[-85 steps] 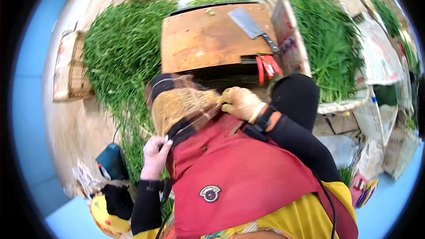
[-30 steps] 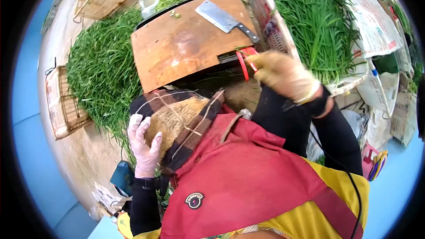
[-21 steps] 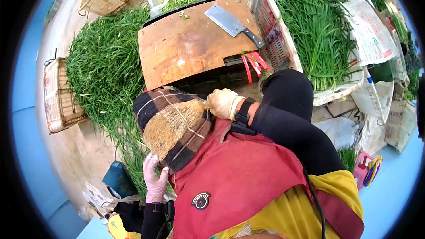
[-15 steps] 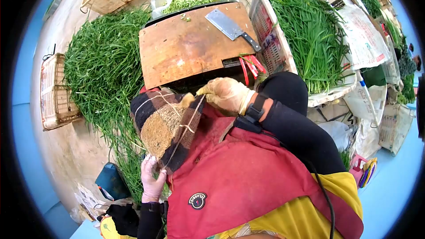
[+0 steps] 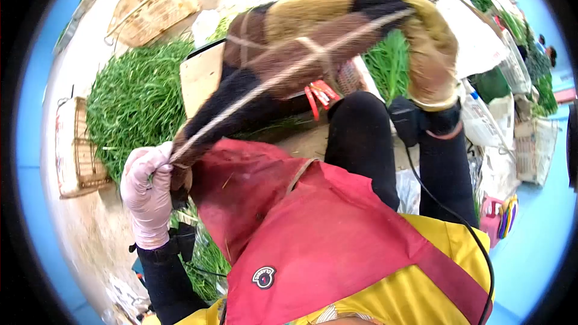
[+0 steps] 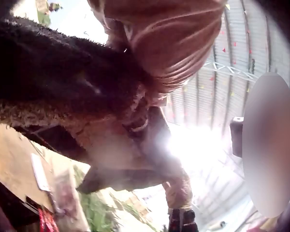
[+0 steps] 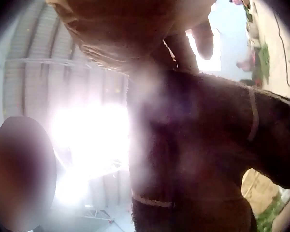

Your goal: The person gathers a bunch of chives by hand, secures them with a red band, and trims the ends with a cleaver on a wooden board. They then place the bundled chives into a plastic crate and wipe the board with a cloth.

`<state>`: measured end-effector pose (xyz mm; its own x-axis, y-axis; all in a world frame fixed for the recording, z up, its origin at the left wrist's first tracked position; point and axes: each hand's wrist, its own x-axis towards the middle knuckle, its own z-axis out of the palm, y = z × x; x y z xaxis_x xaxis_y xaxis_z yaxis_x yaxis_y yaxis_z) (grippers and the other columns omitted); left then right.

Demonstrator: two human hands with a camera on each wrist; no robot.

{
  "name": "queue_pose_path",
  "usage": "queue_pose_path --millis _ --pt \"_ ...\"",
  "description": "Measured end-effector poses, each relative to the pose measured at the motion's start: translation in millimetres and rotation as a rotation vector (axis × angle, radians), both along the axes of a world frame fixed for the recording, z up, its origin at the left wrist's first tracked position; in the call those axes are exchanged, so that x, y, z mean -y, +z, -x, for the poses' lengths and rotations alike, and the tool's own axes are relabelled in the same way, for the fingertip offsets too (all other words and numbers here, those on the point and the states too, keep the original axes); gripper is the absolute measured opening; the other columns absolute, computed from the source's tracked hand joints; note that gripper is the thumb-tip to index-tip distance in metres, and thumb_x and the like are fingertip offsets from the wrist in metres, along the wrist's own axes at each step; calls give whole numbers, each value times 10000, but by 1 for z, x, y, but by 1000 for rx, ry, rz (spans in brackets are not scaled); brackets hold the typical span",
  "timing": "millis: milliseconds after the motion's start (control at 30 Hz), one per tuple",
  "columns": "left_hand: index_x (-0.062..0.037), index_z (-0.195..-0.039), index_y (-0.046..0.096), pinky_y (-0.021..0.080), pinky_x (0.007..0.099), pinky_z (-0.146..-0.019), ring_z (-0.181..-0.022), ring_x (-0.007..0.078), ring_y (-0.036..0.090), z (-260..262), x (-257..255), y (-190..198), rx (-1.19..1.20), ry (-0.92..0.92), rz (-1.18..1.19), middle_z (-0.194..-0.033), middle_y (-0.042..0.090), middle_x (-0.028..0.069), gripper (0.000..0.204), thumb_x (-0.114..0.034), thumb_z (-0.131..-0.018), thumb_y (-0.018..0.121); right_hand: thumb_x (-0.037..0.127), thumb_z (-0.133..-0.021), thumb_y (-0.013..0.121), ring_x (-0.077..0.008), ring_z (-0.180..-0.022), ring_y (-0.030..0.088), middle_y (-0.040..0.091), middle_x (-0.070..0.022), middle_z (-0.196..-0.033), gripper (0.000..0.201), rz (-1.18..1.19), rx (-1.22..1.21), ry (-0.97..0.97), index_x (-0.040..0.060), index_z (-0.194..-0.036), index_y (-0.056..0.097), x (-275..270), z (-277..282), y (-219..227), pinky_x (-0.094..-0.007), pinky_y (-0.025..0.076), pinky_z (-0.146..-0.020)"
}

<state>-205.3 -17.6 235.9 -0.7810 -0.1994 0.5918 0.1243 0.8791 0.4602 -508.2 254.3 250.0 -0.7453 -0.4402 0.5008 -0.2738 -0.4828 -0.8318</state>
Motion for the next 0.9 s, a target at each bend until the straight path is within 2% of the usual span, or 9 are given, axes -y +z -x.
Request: queue_pose_path --millis 67,200,300,400,467,500,667,800,900 --pt "-46 -947 664 508 292 -663 -738 206 613 31 -24 4 -12 -120 -44 -839 651 77 148 -18 -806 702 48 -969 494 -254 -1080 615 625 -182 -1198 268 22 -168 16 -50 -1203 581 -46 -11 22 -359 482 -957" --pt "-62 -899 656 519 291 -599 -671 198 628 72 -68 -21 83 -496 -111 -740 623 58 194 54 -750 698 85 -966 483 -246 -1079 614 663 -155 -1130 259 -501 -639 -659 -46 -1133 632 -152 -37 10 -374 454 -970" --pt "-61 -925 671 538 310 -680 -755 228 665 85 -103 -55 371 -714 -199 -836 659 100 209 -73 -735 758 -13 -852 489 -261 -985 652 688 -151 -1064 280 -768 -449 -688 0 -1059 676 -227 -76 -18 -332 494 -891" --pt "-24 -968 669 526 339 -769 -852 248 664 86 -114 -96 818 -787 -318 -885 675 116 232 -131 -779 752 38 -831 514 -272 -993 649 685 -166 -1066 300 -1162 -154 -522 25 -1080 681 -341 -96 -123 -329 492 -894" --pt "-13 -971 678 516 343 -790 -873 256 657 97 -118 -107 1009 -660 -444 -900 670 128 211 -148 -817 727 100 -844 535 -284 -1002 644 680 -162 -1085 318 -1631 64 -57 43 -1127 667 -329 -118 -103 -350 493 -887" --pt "-10 -959 685 509 347 -799 -871 254 654 102 -121 -114 909 -617 -485 -887 670 120 181 -138 -832 704 100 -844 535 -284 -1002 644 680 -162 -1085 318 -1628 68 -71 43 -1127 667 -327 -123 -108 -350 493 -887" --pt "-43 -1323 516 342 344 -1078 -1231 296 499 132 -131 -160 541 -742 -440 -1263 563 192 482 -213 -884 618 151 -896 545 -290 -1004 641 674 -173 -1081 311 -1178 92 -375 54 -1176 640 -261 -83 -113 -341 489 -878" --pt "-15 -1376 460 323 346 -1084 -1293 251 447 119 -127 -258 1302 -689 -741 -1380 505 167 540 -358 -967 546 143 -900 547 -297 -987 643 670 -184 -1061 299 -1058 -160 -221 36 -1165 633 -165 -35 -100 -353 493 -859" --pt "7 -1238 562 422 299 -953 -1070 177 551 129 -114 -248 1252 -631 -934 -1151 626 87 495 -411 -977 516 38 -884 569 -198 -907 641 692 -128 -991 282 -881 -256 -119 25 -1157 639 -93 -16 -107 -287 486 -831"
